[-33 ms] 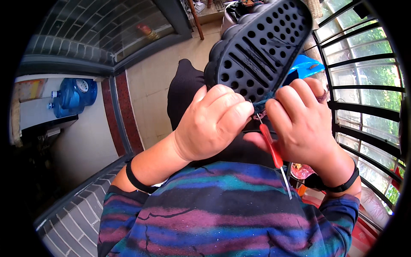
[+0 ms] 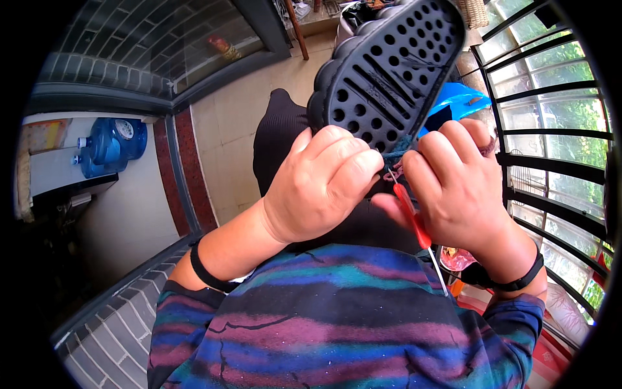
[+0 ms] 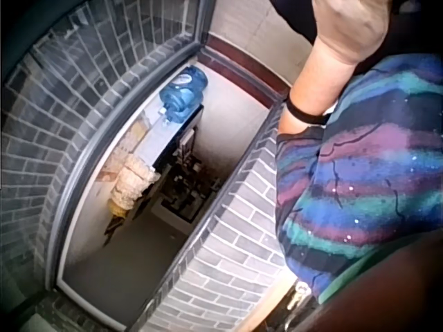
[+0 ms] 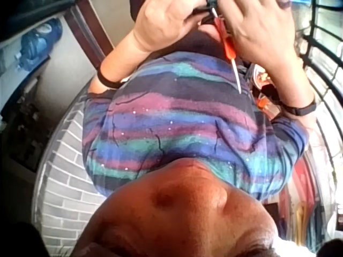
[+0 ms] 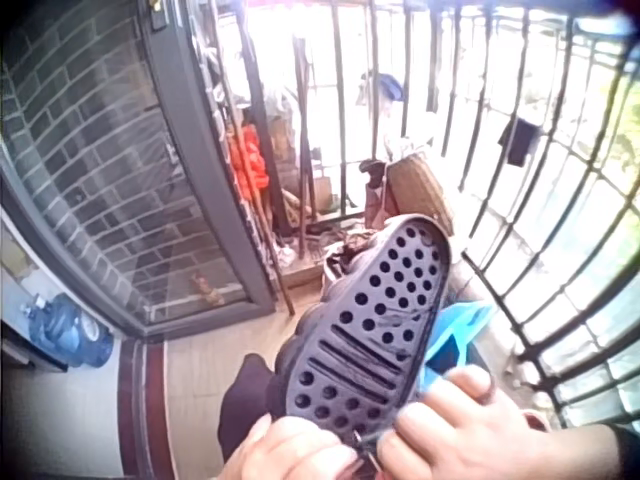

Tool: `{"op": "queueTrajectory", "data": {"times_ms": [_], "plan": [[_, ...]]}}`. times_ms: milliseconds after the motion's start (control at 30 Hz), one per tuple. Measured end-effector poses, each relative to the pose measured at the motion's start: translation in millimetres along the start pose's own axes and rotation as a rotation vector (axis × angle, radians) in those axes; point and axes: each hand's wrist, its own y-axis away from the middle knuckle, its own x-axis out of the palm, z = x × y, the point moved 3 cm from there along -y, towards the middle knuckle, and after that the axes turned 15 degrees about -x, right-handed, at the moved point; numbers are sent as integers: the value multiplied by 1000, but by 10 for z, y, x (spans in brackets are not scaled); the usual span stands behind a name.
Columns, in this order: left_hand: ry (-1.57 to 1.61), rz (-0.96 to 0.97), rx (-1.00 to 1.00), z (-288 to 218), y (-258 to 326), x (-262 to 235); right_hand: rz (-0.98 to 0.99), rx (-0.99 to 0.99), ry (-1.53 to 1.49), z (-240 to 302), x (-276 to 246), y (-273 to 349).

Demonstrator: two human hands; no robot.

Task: The person sews a slipper sole by hand using a needle and thread, pulling the thread through the pre-cut holes of the black rubber sole.

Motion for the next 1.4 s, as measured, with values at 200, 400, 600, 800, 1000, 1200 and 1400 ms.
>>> {"op": "queueTrajectory", "data": {"times_ms": [200,400,600,800,1000,1200,1400], "plan": [[-26,27,-47,-54,-38,-26,20,14,-20,59,53,33],[90,193,-73,-97,-140,-191,-148,-41,-262,74,87,120],[43,249,-211,-134,-107,-261,-4,-158,-27,308,-7,129],[118,315,-259,-114,-137,-364,-209,-45,-401,133,10,158],[425,616,-288,28,-90,-445,-213,73,-1117,-36,39,202],[593,644,-309,96,-112,-448,-250,126,-1293,-80,84,166],[720,714,-385,145,-66,-429,-299,-2,-1182,-44,73,90]]}}
